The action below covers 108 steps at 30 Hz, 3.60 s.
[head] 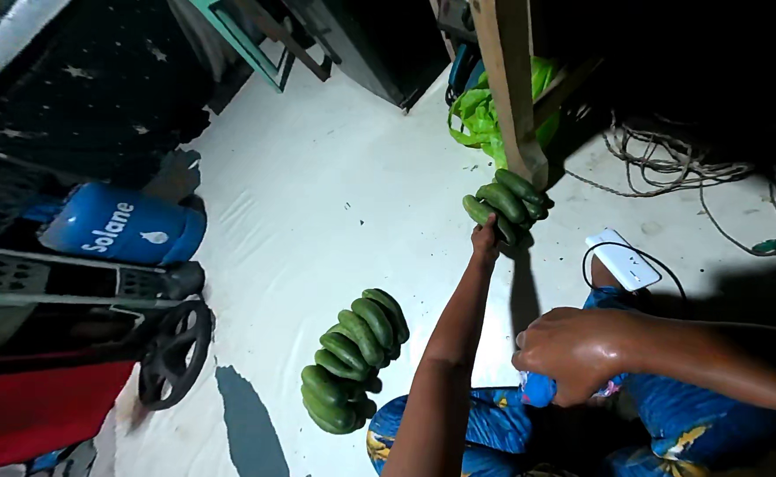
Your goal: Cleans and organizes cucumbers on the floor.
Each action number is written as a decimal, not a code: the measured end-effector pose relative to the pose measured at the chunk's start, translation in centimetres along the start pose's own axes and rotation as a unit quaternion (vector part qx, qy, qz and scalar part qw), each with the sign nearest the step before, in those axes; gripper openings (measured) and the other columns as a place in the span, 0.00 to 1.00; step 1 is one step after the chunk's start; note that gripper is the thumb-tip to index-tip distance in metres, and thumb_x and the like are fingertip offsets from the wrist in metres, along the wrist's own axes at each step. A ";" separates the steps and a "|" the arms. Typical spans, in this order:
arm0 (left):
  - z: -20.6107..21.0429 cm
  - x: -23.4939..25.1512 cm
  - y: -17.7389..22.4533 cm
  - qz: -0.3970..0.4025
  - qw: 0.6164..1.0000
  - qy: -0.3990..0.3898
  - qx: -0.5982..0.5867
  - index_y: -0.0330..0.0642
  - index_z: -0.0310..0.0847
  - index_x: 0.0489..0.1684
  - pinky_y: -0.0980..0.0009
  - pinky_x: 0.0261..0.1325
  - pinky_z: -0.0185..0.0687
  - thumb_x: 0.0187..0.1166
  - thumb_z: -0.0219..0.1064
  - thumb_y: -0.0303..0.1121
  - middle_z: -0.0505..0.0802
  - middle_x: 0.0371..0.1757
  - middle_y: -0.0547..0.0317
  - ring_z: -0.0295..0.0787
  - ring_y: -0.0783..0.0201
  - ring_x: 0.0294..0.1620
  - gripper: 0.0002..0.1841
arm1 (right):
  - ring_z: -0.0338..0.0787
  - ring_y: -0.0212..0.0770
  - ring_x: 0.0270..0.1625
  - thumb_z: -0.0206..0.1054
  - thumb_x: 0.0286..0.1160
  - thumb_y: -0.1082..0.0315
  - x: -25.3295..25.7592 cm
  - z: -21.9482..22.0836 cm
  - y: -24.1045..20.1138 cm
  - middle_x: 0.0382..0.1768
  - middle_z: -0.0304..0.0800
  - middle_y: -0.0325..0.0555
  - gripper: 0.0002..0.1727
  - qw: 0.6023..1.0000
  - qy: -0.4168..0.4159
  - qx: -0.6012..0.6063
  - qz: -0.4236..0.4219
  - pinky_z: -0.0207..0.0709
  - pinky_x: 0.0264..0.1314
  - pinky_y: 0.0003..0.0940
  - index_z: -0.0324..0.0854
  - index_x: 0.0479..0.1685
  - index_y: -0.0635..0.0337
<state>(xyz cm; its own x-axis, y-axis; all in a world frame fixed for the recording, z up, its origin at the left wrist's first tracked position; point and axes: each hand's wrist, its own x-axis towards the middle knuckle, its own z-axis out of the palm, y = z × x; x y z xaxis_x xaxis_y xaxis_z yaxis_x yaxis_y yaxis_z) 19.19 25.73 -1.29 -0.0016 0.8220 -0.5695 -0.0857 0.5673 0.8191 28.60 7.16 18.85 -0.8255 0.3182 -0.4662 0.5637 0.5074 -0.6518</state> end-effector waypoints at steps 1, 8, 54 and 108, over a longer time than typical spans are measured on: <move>0.3 0.3 -0.1 0.001 1.000 0.001 0.004 0.31 0.65 0.78 0.58 0.65 0.79 0.90 0.59 0.39 0.82 0.69 0.38 0.82 0.53 0.62 0.25 | 0.87 0.61 0.53 0.74 0.72 0.62 -0.1 -0.1 -0.1 0.47 0.86 0.61 0.17 1.000 -0.004 0.001 0.001 0.76 0.53 0.60 0.84 0.49 0.67; 0.6 1.8 -0.8 0.018 0.983 0.035 0.181 0.29 0.75 0.71 0.46 0.67 0.77 0.86 0.65 0.44 0.84 0.65 0.31 0.82 0.42 0.64 0.26 | 0.87 0.62 0.55 0.74 0.72 0.63 -0.1 0.3 0.4 0.50 0.86 0.62 0.18 1.000 -0.027 0.014 0.003 0.77 0.54 0.60 0.83 0.52 0.68; -2.7 -0.7 -2.3 -0.029 0.986 -0.033 0.158 0.34 0.59 0.86 0.55 0.68 0.76 0.86 0.64 0.38 0.80 0.72 0.33 0.80 0.47 0.65 0.32 | 0.87 0.61 0.55 0.73 0.75 0.59 3.0 0.6 0.4 0.49 0.86 0.61 0.19 0.995 -0.093 0.010 0.025 0.76 0.55 0.60 0.83 0.54 0.66; -6.6 -26.1 -2.5 0.122 0.961 -0.006 -0.250 0.28 0.53 0.81 0.64 0.61 0.82 0.91 0.52 0.31 0.82 0.62 0.39 0.85 0.63 0.55 0.24 | 0.88 0.34 0.63 0.72 0.67 0.48 6.5 1.9 1.4 0.64 0.86 0.54 0.46 0.868 0.408 0.265 0.105 0.83 0.68 0.33 0.64 0.81 0.72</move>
<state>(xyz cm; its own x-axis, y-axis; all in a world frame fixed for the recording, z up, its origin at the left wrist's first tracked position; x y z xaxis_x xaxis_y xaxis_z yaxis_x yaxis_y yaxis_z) 12.90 2.53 11.03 -0.0702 0.9296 -0.3618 -0.5513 0.2661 0.7907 24.04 8.43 13.77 -0.3278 0.9292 -0.1705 0.4604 -0.0005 -0.8877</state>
